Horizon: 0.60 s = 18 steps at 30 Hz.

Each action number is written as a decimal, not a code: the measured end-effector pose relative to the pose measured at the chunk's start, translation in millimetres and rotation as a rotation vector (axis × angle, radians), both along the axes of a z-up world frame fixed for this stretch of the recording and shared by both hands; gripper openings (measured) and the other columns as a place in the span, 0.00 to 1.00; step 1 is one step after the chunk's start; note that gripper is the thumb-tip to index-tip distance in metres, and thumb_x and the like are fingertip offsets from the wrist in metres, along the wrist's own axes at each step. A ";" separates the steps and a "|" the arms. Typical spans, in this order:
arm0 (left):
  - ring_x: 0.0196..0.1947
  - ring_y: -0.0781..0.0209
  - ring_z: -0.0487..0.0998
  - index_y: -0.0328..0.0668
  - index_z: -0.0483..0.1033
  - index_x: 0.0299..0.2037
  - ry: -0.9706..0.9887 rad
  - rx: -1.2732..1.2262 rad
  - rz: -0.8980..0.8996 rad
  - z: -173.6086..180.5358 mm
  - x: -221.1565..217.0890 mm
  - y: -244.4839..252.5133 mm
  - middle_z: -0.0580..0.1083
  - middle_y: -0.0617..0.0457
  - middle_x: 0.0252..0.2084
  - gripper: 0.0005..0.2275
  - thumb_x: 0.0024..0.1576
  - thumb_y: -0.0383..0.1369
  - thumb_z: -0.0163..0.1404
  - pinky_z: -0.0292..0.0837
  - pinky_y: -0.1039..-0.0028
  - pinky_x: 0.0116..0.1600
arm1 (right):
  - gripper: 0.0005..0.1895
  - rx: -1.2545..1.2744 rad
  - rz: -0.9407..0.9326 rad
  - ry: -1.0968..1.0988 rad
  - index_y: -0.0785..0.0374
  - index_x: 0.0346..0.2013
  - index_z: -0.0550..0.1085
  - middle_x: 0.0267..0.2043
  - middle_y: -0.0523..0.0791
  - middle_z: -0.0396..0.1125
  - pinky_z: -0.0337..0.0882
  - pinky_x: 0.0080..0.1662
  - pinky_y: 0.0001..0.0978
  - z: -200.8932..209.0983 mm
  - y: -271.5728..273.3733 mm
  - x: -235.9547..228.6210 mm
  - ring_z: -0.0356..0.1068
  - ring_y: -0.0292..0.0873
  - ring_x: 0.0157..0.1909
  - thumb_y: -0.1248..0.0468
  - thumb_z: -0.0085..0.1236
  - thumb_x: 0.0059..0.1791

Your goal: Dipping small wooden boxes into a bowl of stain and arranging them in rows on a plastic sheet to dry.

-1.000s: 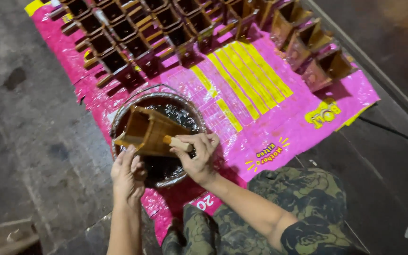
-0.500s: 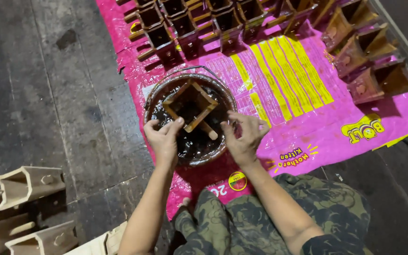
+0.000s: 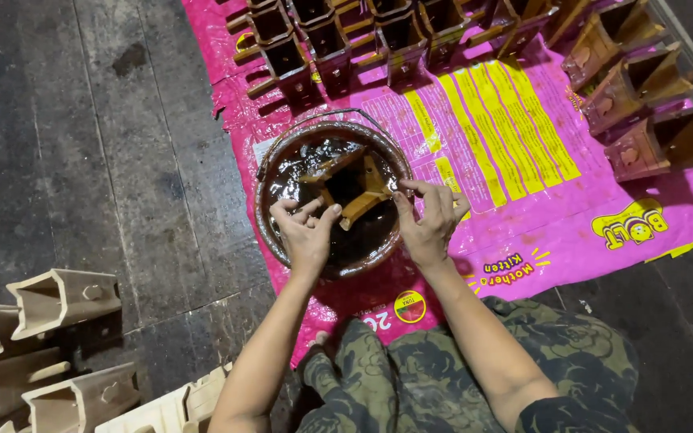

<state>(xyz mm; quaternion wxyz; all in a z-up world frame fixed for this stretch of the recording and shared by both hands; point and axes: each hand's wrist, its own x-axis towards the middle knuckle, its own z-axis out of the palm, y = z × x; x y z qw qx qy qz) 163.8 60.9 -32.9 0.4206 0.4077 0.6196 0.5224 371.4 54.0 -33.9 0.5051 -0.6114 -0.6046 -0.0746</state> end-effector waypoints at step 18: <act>0.18 0.80 0.65 0.44 0.50 0.49 -0.164 0.272 -0.078 104.2 -18.9 -22.0 0.80 0.38 0.44 0.30 0.51 0.25 0.65 0.55 0.92 0.22 | 0.26 -0.243 0.333 0.209 0.52 0.56 0.70 0.38 0.46 0.77 0.53 0.55 0.37 63.7 44.0 -15.2 0.77 0.48 0.45 0.42 0.63 0.52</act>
